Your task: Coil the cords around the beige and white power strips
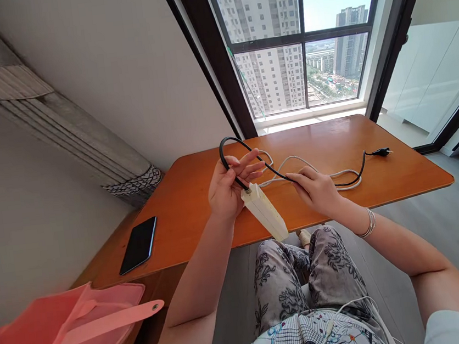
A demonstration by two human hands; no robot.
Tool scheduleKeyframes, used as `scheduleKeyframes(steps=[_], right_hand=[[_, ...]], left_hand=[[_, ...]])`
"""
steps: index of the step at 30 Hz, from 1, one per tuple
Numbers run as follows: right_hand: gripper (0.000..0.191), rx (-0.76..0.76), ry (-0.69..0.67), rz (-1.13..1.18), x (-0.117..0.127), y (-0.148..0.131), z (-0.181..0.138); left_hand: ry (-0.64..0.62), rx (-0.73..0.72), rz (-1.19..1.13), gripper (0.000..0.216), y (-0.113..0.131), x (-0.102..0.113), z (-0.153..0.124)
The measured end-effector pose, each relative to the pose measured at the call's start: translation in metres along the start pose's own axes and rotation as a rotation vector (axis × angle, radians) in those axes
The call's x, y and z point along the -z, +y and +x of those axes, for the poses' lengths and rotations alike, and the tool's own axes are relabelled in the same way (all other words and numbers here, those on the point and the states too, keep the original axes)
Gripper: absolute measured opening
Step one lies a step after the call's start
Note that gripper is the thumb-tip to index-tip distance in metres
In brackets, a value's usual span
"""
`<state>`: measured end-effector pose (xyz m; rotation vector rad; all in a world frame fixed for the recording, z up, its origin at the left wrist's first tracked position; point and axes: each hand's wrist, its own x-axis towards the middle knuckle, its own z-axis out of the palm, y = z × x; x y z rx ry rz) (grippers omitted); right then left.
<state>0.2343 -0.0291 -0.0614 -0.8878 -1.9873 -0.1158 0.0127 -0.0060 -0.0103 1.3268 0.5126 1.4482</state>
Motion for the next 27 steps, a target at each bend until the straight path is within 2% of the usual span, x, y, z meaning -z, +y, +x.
scheduleKeyframes(steps=[6,9,14,18,20,23,27], right_hand=[[0.031,0.222,-0.082,-0.173,0.006,-0.034,0.011],[0.031,0.271,-0.099,-0.184,0.012,-0.044,0.02],[0.029,0.179,-0.045,-0.103,0.028,-0.044,0.039],[0.046,0.027,-0.006,-0.066,0.038,-0.034,0.053],[0.044,0.002,-0.053,-0.001,0.041,-0.029,0.057],[0.034,0.003,-0.219,0.125,0.045,-0.025,0.059],[0.032,0.015,-0.384,0.218,0.056,-0.023,0.061]], left_hand=[[-0.221,-0.039,0.203,0.045,-0.004,-0.01,-0.007],[-0.251,-0.011,0.297,0.047,-0.002,-0.013,-0.008],[-0.244,0.154,0.241,0.043,-0.006,-0.015,-0.008],[-0.401,0.235,0.178,0.058,-0.011,-0.016,-0.01],[-0.485,0.251,0.21,0.06,-0.009,-0.015,-0.011],[-0.563,0.281,0.328,0.047,-0.002,-0.013,-0.012],[-0.621,0.346,0.365,0.045,0.003,-0.007,-0.011]])
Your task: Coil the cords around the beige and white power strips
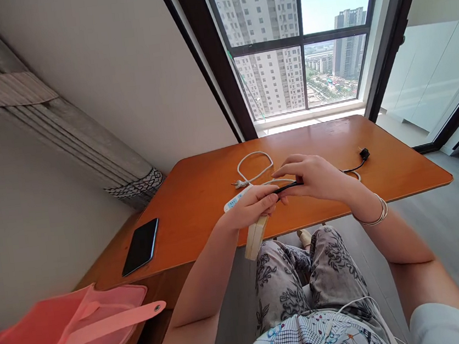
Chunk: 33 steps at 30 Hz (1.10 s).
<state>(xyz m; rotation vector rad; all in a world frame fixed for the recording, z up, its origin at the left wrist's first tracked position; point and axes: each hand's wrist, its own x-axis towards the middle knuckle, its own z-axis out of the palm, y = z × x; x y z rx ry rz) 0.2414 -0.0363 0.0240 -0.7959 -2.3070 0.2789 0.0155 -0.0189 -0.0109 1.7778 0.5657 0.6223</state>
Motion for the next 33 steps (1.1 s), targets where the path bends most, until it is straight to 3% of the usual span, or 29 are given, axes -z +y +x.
scheduleKeyframes(steps=[4,7,13,26,29,33], right_hand=[[0.025,-0.02,0.02,0.133,0.008,0.005,-0.003],[0.032,-0.118,0.08,0.368,0.0,0.014,-0.005],[0.048,-0.276,0.168,0.687,-0.034,0.019,-0.006],[0.043,-0.313,0.363,0.64,-0.054,0.01,-0.005],[0.04,-0.291,0.326,0.615,-0.059,0.012,-0.009],[0.032,-0.269,0.194,0.418,-0.064,0.017,-0.017]], left_hand=[[-0.021,-0.005,-0.305,0.055,-0.007,0.008,-0.005],[-0.008,-0.037,-0.511,0.058,-0.01,0.009,-0.01],[0.109,-0.083,-0.58,0.058,-0.001,0.002,-0.008],[0.118,-0.09,-0.693,0.048,0.0,-0.006,-0.009],[0.141,-0.157,-0.691,0.054,0.0,-0.01,-0.01],[0.307,-0.239,-0.695,0.056,0.005,-0.012,-0.014]])
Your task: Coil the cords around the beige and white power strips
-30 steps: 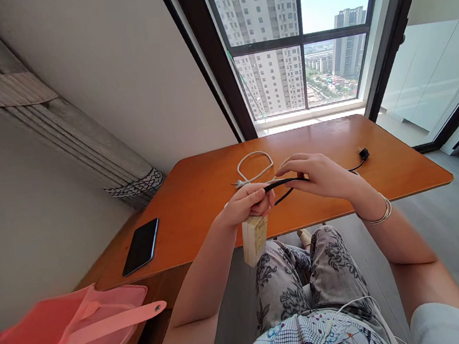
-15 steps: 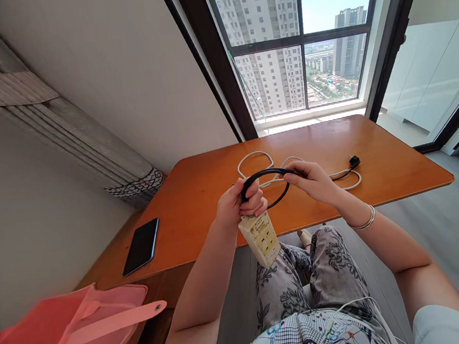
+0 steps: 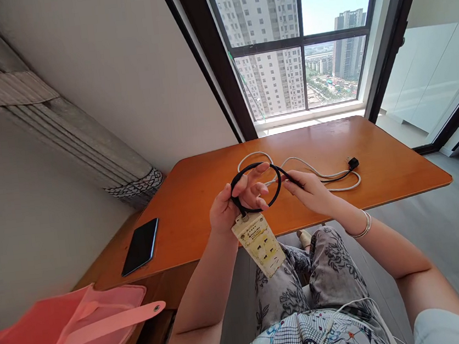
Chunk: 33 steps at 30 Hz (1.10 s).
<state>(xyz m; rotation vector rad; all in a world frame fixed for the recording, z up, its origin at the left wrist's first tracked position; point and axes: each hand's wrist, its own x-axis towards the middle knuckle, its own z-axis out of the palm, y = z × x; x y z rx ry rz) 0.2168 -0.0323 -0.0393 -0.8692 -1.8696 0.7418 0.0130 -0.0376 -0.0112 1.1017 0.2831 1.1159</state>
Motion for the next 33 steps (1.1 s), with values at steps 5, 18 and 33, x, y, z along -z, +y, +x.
scheduleKeyframes(steps=[5,18,33], right_hand=[[0.026,0.136,-0.057,-0.474,0.0,0.014,-0.008],[0.019,0.086,0.135,-0.563,0.029,0.049,-0.006],[0.025,0.654,0.049,-1.089,0.006,-0.011,-0.019]], left_hand=[[0.155,-0.103,-0.091,0.048,0.007,-0.003,-0.004],[0.16,-0.183,-0.019,0.05,0.013,0.01,-0.012],[0.112,-0.283,0.17,0.041,0.001,0.012,-0.008]])
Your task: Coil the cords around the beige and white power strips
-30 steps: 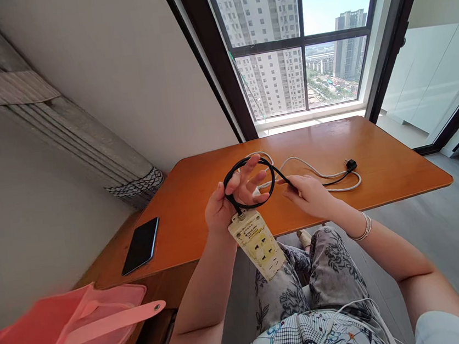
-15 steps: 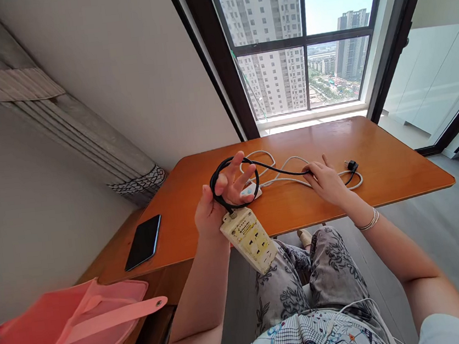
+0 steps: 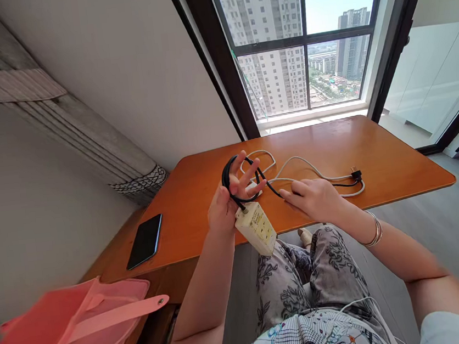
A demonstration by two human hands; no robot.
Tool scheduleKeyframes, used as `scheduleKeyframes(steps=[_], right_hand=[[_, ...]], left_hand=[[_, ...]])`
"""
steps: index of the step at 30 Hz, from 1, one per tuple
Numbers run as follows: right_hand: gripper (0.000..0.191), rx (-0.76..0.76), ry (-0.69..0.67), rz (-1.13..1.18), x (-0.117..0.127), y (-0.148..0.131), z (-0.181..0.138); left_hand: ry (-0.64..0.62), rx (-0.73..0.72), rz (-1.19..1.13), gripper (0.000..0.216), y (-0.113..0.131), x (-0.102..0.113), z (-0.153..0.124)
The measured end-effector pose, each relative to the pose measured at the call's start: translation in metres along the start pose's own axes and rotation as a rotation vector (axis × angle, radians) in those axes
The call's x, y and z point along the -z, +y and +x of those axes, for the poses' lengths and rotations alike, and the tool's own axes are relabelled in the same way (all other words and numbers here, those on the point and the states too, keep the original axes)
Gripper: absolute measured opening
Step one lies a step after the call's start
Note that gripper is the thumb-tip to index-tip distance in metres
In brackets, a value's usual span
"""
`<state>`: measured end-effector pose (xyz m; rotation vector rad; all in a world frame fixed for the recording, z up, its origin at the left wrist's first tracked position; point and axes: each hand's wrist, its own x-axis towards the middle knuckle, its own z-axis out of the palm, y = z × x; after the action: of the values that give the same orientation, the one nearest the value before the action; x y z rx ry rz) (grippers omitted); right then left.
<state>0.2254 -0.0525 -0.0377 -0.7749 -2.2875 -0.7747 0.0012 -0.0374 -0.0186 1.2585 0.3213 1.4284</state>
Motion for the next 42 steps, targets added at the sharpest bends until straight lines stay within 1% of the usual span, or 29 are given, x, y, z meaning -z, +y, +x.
scheduleKeyframes(steps=[4,6,8,10,12,13,15,17,19,21,23,24,26,27,28,29,31,33,36,37,39,42], right_hand=[[0.023,0.175,0.01,0.043,0.016,-0.014,0.018],[0.026,0.208,-0.021,0.107,0.025,-0.016,0.027],[0.027,0.19,-0.048,0.17,0.032,-0.015,0.035],[0.023,0.135,-0.078,0.222,0.037,-0.012,0.041],[0.018,0.049,-0.102,0.249,0.04,-0.01,0.045],[0.016,-0.004,-0.11,0.253,0.04,-0.01,0.046],[0.018,-0.119,-0.108,0.254,0.039,-0.01,0.047],[0.025,-0.225,-0.095,0.274,0.038,-0.01,0.047],[0.037,-0.312,-0.08,0.344,0.037,-0.008,0.045],[0.048,-0.389,-0.083,0.453,0.036,-0.002,0.041],[0.052,-0.454,-0.133,0.574,0.034,0.007,0.034],[0.05,-0.47,-0.184,0.636,0.033,0.013,0.029],[0.036,-0.454,-0.323,0.772,0.03,0.024,0.021],[0.028,-0.439,-0.369,0.836,0.029,0.029,0.018],[0.024,-0.431,-0.378,0.89,0.028,0.032,0.016],[0.024,-0.431,-0.345,0.927,0.028,0.033,0.016],[0.026,-0.447,-0.193,0.944,0.029,0.031,0.019],[0.024,-0.462,-0.039,0.903,0.03,0.025,0.027],[0.023,-0.531,0.075,0.874,0.029,0.015,0.038],[0.024,-0.56,0.084,0.89,0.028,0.013,0.041],[0.031,-0.599,0.051,0.971,0.023,0.012,0.043],[0.044,-0.654,-0.08,1.176,0.017,0.012,0.042]], left_hand=[[-0.085,0.039,0.077,0.038,-0.011,-0.002,-0.003],[-0.15,0.069,0.134,0.036,-0.015,-0.003,-0.005],[-0.202,0.082,0.219,0.036,-0.018,-0.004,-0.006],[-0.224,0.061,0.323,0.04,-0.021,-0.005,-0.006],[-0.229,0.052,0.387,0.045,-0.024,-0.005,-0.005],[-0.23,0.074,0.387,0.046,-0.026,-0.006,-0.005],[-0.232,0.167,0.326,0.047,-0.028,-0.007,-0.004],[-0.23,0.268,0.238,0.045,-0.027,-0.01,-0.004],[-0.233,0.314,0.171,0.044,-0.024,-0.012,-0.004],[-0.233,0.296,0.131,0.046,-0.02,-0.013,-0.003],[-0.213,0.259,0.099,0.049,-0.015,-0.011,-0.001],[-0.198,0.244,0.086,0.051,-0.012,-0.009,0.0],[-0.167,0.234,0.067,0.052,-0.01,-0.005,0.003],[-0.157,0.235,0.064,0.053,-0.011,-0.003,0.004],[-0.152,0.242,0.065,0.053,-0.012,-0.001,0.005],[-0.151,0.252,0.067,0.052,-0.014,0.001,0.006],[-0.185,0.294,0.069,0.05,-0.018,0.001,0.006],[-0.272,0.366,0.043,0.051,-0.022,-0.001,0.005],[-0.387,0.468,-0.074,0.051,-0.023,-0.007,0.0],[-0.396,0.481,-0.127,0.05,-0.023,-0.009,-0.002],[-0.388,0.483,-0.219,0.049,-0.02,-0.012,-0.004],[-0.371,0.48,-0.286,0.048,-0.017,-0.012,-0.006]])
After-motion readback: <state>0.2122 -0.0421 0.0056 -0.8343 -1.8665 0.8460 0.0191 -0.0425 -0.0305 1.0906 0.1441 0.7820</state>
